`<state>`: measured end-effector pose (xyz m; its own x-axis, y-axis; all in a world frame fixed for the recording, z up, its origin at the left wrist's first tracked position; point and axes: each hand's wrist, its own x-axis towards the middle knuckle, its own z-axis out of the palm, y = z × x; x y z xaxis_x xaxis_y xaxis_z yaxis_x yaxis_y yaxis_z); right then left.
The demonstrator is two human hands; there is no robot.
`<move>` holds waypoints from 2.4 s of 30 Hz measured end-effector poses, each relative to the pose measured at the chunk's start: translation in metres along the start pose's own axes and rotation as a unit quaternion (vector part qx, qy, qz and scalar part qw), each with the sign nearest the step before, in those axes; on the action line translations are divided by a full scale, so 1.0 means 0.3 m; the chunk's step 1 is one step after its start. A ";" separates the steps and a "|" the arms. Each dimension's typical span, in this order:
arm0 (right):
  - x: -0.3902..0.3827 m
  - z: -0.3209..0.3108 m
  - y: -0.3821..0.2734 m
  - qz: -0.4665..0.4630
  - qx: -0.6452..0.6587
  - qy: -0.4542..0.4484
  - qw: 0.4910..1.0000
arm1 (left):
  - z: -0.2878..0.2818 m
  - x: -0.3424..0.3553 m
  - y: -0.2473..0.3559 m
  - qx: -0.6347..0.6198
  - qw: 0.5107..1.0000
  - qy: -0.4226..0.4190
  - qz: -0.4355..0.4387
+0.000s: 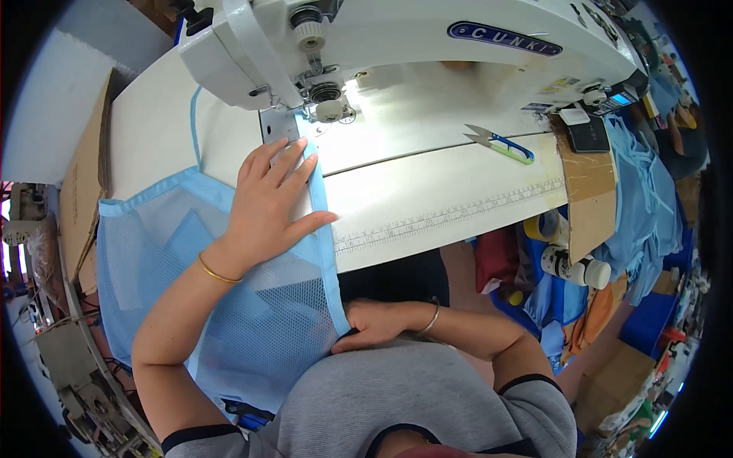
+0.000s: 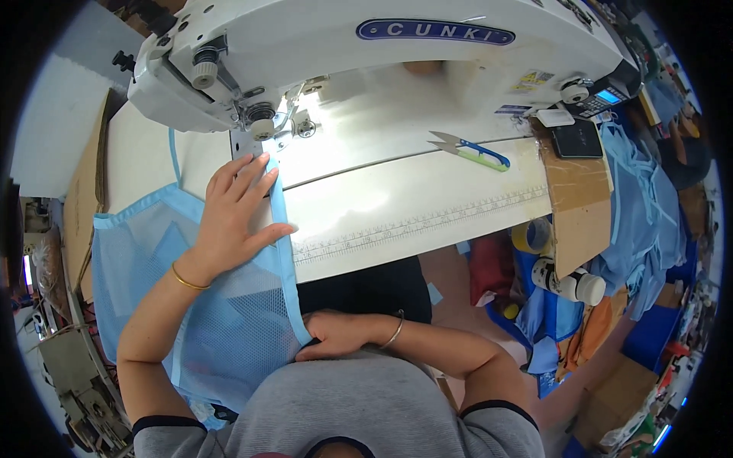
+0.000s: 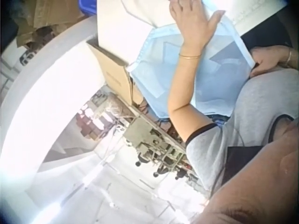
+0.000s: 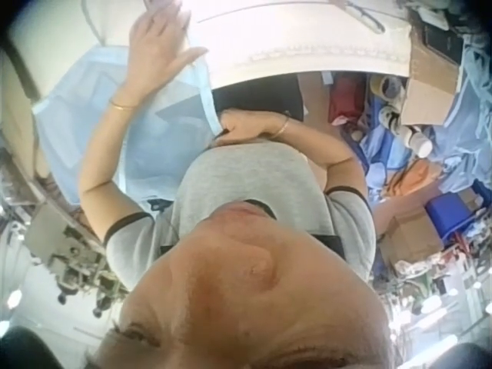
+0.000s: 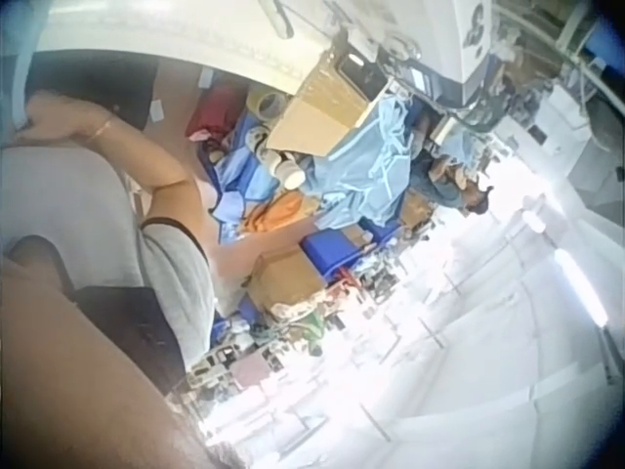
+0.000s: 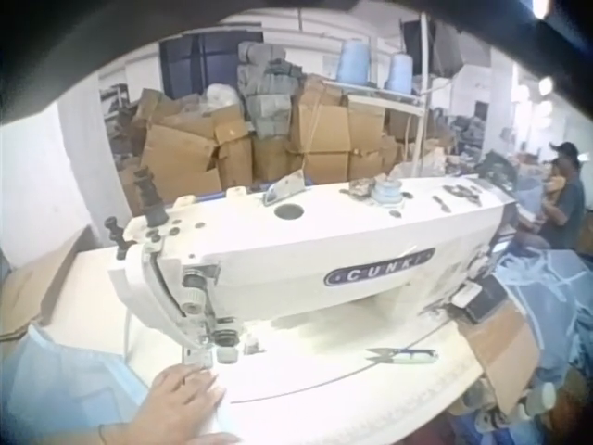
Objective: Sewing the edges and straps of a blue mesh bag using an industrial sewing machine.
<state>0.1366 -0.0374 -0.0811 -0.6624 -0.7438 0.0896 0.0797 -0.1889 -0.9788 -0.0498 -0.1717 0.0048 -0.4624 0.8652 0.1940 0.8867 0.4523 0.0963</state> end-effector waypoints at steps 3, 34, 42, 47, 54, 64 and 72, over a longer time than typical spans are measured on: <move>0.016 -0.016 -0.001 -0.007 -0.036 -0.015 0.999 | 0.003 0.002 -0.003 0.000 1.000 -0.003 -0.003; 0.006 -0.075 -0.036 -0.016 -0.249 -0.030 0.968 | -0.021 -0.107 0.104 -0.078 0.997 -0.010 0.016; -0.001 -0.050 -0.058 -0.028 0.023 -0.011 0.999 | -0.055 -0.069 0.101 -0.060 0.998 -0.027 0.017; 0.002 -0.072 -0.094 0.008 0.058 0.005 0.998 | -0.046 -0.058 0.083 -0.063 0.997 -0.039 0.008; 0.007 -0.102 -0.141 0.026 0.059 0.037 0.997 | -0.028 -0.026 0.044 -0.045 0.998 -0.039 0.004; 0.032 -0.111 -0.196 0.049 0.095 0.085 0.991 | -0.011 0.029 -0.011 -0.023 0.999 -0.032 -0.014; 0.055 -0.092 -0.197 0.063 0.195 0.147 0.968 | -0.067 0.020 -0.058 -0.061 0.996 -0.052 -0.028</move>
<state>0.1005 -0.0208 -0.0269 -0.8079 -0.5730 -0.1378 0.4100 -0.3784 -0.8299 -0.0680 -0.1787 0.0238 -0.5033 0.8601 0.0831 0.8507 0.4763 0.2226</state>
